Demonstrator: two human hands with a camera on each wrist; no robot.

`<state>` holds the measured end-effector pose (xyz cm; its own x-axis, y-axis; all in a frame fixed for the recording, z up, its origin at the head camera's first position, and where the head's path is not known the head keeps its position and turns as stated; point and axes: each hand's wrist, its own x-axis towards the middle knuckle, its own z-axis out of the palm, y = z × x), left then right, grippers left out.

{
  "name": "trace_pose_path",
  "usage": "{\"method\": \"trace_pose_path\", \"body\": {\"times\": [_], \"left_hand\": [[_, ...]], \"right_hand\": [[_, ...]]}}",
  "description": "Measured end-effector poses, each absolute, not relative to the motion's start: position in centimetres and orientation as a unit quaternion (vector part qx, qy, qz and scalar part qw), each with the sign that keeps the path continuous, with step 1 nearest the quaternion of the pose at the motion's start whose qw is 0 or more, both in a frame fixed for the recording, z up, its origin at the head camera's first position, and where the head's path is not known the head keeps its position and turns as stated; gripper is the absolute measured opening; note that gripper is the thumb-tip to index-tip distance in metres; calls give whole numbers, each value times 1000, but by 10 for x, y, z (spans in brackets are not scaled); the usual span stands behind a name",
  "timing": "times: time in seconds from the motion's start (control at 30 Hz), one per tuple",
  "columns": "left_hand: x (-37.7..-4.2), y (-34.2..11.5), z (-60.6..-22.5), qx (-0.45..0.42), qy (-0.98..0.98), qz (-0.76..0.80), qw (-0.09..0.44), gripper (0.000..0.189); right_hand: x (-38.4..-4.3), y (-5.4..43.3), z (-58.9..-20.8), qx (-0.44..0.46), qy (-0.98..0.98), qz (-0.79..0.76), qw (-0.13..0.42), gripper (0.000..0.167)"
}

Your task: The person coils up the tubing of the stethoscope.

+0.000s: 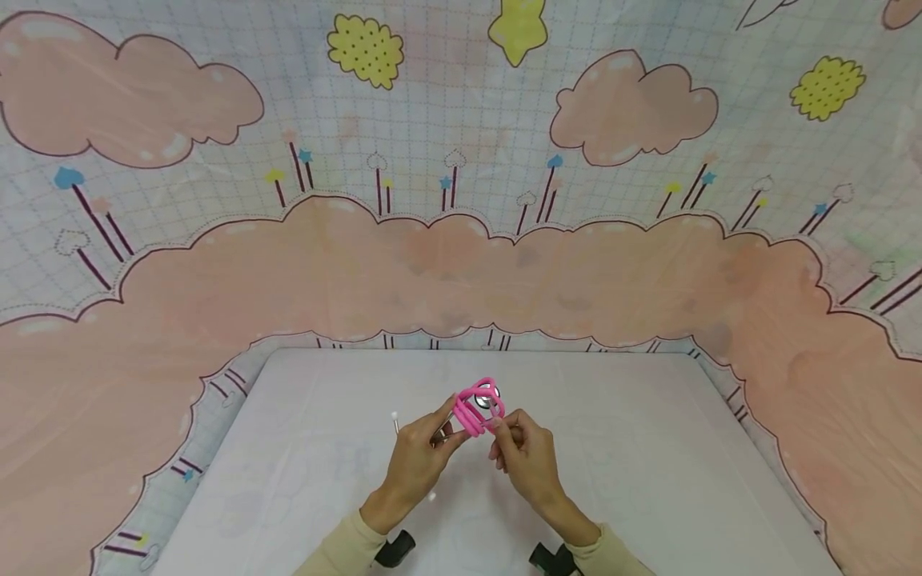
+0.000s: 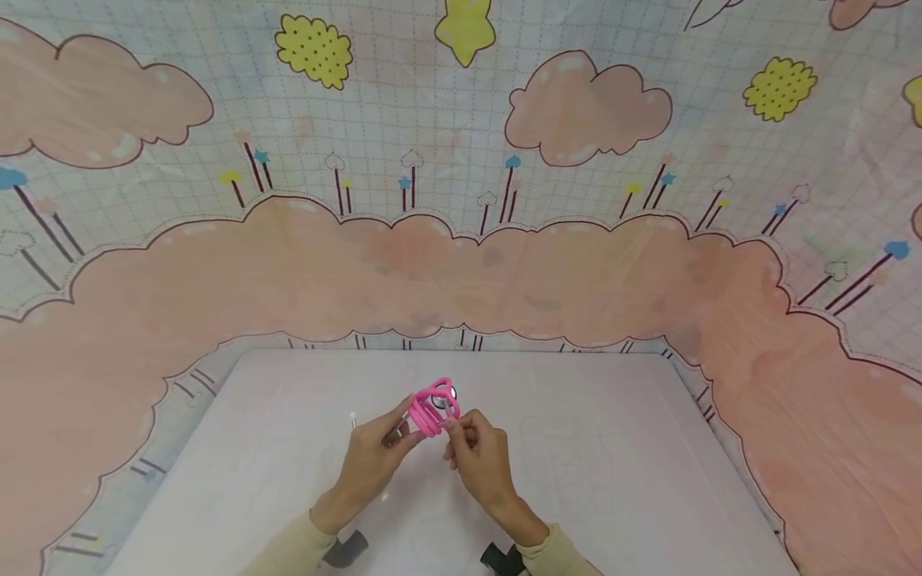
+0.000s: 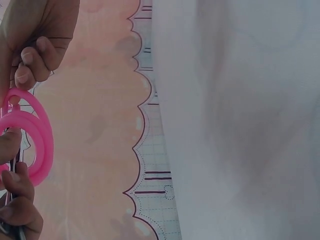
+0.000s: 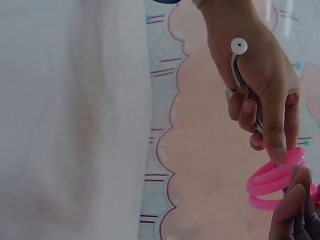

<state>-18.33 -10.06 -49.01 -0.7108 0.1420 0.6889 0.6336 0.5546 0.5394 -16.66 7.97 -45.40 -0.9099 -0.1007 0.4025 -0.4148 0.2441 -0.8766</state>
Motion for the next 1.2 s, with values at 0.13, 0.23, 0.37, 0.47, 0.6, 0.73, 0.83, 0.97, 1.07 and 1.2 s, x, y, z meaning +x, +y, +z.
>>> {"method": "trace_pose_path", "body": {"times": [0.13, 0.23, 0.37, 0.47, 0.6, 0.73, 0.83, 0.97, 1.07, 1.2], "left_hand": [[-184, -100, -490, -233, -828, -413, 301, 60], [-185, -100, -489, -232, -828, -413, 301, 60], [-185, -101, -488, -227, -832, -411, 297, 60], [-185, -101, -489, -222, -837, -406, 292, 60], [-185, -102, -490, -218, -843, -403, 282, 58], [-184, -102, -491, -224, -845, -404, 269, 57], [-184, -100, -492, -235, -846, -400, 262, 57], [-184, -99, -494, -240, -848, -396, 258, 56], [-184, -98, -495, -242, -848, -399, 251, 56], [-182, -97, -497, -251, -846, -404, 242, 56]], "right_hand": [[-165, 79, -454, 152, -765, 607, 149, 14], [-165, 77, -454, 144, -762, 614, 144, 13], [-172, 78, -463, 120, -775, 604, 141, 20], [-179, 81, -475, 111, -793, 576, 161, 25], [-185, 86, -482, 144, -804, 547, 184, 32], [-190, 90, -480, 173, -803, 534, 203, 39], [-192, 92, -477, 168, -804, 525, 221, 40], [-194, 93, -475, 159, -811, 511, 236, 40], [-194, 93, -476, 161, -814, 502, 244, 40], [-196, 92, -477, 171, -810, 503, 250, 34]]}}
